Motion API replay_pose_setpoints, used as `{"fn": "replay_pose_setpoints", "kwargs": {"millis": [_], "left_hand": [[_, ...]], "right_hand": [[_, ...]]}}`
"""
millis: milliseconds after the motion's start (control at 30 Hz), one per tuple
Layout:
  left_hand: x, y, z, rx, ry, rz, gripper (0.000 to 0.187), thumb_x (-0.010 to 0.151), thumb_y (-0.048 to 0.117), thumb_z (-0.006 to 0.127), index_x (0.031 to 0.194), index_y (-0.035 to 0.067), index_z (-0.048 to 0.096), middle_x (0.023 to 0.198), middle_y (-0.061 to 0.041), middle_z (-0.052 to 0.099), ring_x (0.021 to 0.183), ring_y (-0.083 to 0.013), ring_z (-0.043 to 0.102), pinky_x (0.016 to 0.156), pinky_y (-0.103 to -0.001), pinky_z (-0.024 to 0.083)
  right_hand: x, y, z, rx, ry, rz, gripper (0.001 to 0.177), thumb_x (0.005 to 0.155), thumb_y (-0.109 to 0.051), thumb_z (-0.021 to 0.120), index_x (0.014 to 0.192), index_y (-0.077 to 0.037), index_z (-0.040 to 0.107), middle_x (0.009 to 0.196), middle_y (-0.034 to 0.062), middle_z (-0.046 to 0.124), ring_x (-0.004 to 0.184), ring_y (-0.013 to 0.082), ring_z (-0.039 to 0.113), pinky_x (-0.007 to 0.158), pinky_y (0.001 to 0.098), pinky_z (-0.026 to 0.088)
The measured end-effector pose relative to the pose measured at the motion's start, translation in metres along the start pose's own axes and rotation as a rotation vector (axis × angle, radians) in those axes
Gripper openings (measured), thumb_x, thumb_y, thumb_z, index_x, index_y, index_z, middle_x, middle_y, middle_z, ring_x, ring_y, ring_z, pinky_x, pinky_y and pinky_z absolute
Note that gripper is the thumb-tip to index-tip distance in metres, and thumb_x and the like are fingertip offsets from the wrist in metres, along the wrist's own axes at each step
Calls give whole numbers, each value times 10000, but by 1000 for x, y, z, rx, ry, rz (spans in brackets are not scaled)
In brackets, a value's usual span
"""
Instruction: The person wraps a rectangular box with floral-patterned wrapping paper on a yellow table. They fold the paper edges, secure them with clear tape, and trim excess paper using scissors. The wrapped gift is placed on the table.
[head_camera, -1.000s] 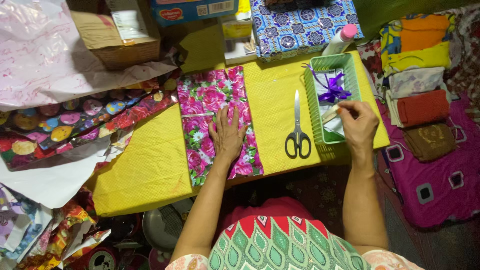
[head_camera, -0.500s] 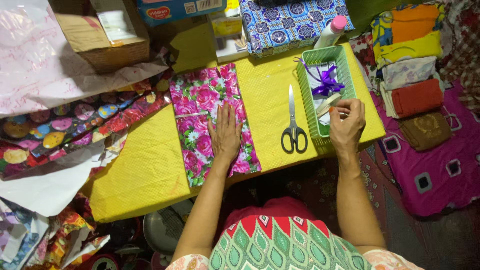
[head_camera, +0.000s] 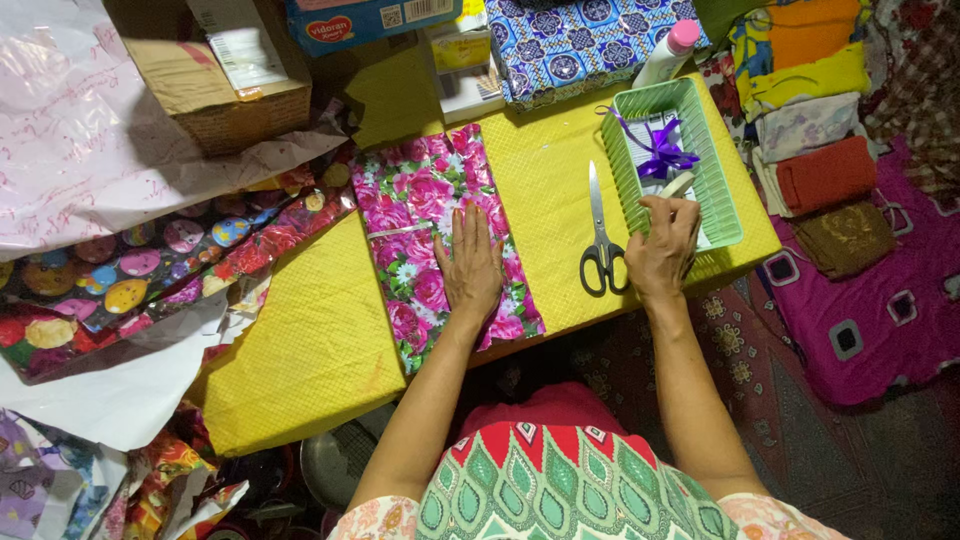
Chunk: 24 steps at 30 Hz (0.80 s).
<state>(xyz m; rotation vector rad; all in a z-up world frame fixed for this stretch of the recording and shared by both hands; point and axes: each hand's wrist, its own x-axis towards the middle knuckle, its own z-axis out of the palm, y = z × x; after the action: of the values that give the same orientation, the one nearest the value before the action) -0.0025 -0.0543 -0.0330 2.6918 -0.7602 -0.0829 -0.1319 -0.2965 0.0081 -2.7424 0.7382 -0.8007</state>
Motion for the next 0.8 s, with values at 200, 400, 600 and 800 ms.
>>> {"fn": "replay_pose_setpoints", "kwargs": {"millis": [200,400,600,800], "left_hand": [[2,0,-3,-7,-3,10,644,1056,327,418,1609,64,218,1707,-83,135,1571,-266,87,1231,-610,59],[2,-1,4,-3,24,76,645,1059,286,452,1610,30,236,1701,-115,170,1577,-266,139,1238,-620,90],[-1,5,4,-86,21,148,656,1042,278,468,1602,21,242,1708,-139,170,1578,-282,161,1240,-601,134],[0,5,-2,-99,-3,142,671,1056,321,451,1612,22,223,1709,-134,139,1579,-292,121,1240,-605,85]], "right_hand": [[-14,11,9,354,110,150,264,890,17,701,1129,-63,621,1090,106,525,974,239,546,814,341,518],[-59,-3,10,191,-185,73,153,934,-115,719,1083,-94,692,1022,90,675,921,243,666,808,392,563],[-63,-37,10,-38,-308,133,482,796,-182,801,1234,-82,628,1039,181,633,952,367,652,747,496,538],[-43,-39,11,-51,-495,285,724,791,-165,796,1443,-83,492,1024,215,607,849,360,665,733,481,535]]}}
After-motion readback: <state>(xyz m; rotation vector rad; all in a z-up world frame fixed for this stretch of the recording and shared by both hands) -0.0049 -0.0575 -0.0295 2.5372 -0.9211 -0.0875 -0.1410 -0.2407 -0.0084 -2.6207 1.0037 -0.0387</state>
